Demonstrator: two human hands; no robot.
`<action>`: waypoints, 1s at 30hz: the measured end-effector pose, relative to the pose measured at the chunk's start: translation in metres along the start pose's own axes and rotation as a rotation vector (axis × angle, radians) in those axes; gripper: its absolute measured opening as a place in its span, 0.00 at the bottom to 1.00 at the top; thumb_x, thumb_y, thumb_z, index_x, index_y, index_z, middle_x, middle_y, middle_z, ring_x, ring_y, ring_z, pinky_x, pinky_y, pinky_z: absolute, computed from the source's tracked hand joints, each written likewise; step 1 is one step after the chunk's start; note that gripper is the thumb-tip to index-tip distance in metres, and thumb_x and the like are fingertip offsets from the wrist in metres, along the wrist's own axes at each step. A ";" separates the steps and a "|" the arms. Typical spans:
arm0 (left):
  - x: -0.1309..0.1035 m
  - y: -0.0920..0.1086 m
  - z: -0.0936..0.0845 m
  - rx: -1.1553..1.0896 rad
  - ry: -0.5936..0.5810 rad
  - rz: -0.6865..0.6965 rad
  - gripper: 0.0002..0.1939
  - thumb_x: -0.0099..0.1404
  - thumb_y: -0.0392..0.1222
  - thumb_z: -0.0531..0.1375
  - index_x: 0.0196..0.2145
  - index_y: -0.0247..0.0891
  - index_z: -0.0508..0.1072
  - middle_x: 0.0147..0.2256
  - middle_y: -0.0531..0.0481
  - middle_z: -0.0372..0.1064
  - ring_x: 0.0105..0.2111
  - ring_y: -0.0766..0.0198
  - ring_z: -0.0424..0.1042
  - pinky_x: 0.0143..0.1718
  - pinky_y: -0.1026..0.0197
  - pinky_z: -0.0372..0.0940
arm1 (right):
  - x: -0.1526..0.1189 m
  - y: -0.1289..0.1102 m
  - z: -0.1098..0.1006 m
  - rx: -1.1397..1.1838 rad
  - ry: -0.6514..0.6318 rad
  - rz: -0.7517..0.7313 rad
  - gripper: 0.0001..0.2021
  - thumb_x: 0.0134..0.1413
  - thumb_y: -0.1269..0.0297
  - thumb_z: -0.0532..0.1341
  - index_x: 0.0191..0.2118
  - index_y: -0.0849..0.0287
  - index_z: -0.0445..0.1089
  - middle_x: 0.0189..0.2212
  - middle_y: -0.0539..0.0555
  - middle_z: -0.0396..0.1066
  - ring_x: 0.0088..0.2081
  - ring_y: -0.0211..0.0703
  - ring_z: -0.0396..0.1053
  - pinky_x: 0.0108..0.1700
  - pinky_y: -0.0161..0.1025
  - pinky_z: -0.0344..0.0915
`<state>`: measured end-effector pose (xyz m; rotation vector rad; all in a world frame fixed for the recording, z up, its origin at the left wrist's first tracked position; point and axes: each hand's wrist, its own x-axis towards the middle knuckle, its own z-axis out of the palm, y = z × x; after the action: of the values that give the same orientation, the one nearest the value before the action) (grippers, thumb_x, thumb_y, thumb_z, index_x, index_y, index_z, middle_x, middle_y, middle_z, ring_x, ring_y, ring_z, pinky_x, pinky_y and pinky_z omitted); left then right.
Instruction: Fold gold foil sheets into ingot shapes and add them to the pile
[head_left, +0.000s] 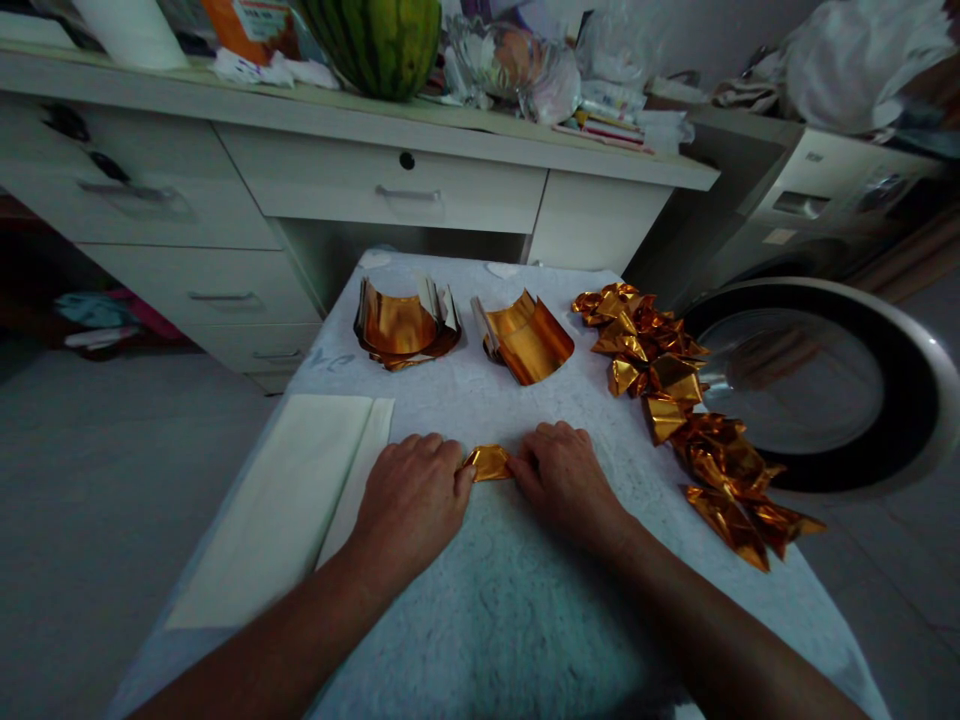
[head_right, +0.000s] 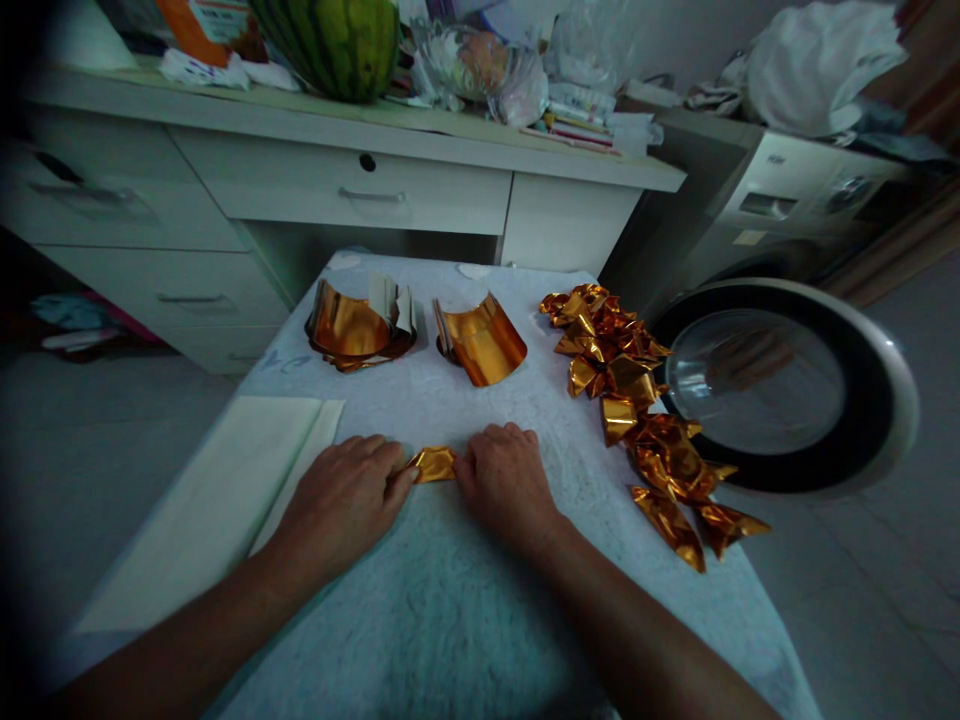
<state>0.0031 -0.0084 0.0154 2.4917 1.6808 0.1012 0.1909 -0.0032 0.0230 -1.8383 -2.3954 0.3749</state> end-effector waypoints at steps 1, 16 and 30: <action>0.000 -0.001 0.000 -0.007 -0.001 -0.006 0.11 0.69 0.44 0.52 0.30 0.40 0.69 0.32 0.46 0.71 0.35 0.53 0.70 0.37 0.51 0.61 | 0.000 0.001 0.001 0.005 0.007 -0.002 0.13 0.63 0.61 0.57 0.29 0.60 0.70 0.31 0.54 0.71 0.36 0.45 0.64 0.39 0.42 0.52; 0.005 -0.010 0.005 -0.335 0.017 0.063 0.08 0.67 0.34 0.54 0.38 0.43 0.73 0.35 0.51 0.69 0.40 0.56 0.67 0.42 0.54 0.57 | -0.002 0.001 0.014 0.203 0.085 -0.146 0.07 0.62 0.74 0.55 0.37 0.58 0.70 0.36 0.52 0.69 0.39 0.43 0.60 0.43 0.40 0.52; 0.005 -0.016 0.004 -0.325 -0.053 0.117 0.13 0.67 0.31 0.49 0.41 0.41 0.71 0.38 0.48 0.68 0.41 0.56 0.66 0.42 0.55 0.58 | 0.004 -0.021 0.001 0.016 -0.003 -0.103 0.12 0.63 0.57 0.56 0.34 0.59 0.68 0.36 0.55 0.68 0.39 0.46 0.62 0.42 0.44 0.54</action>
<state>-0.0088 0.0018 0.0087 2.3234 1.3715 0.2922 0.1693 -0.0044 0.0269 -1.7013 -2.4692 0.3865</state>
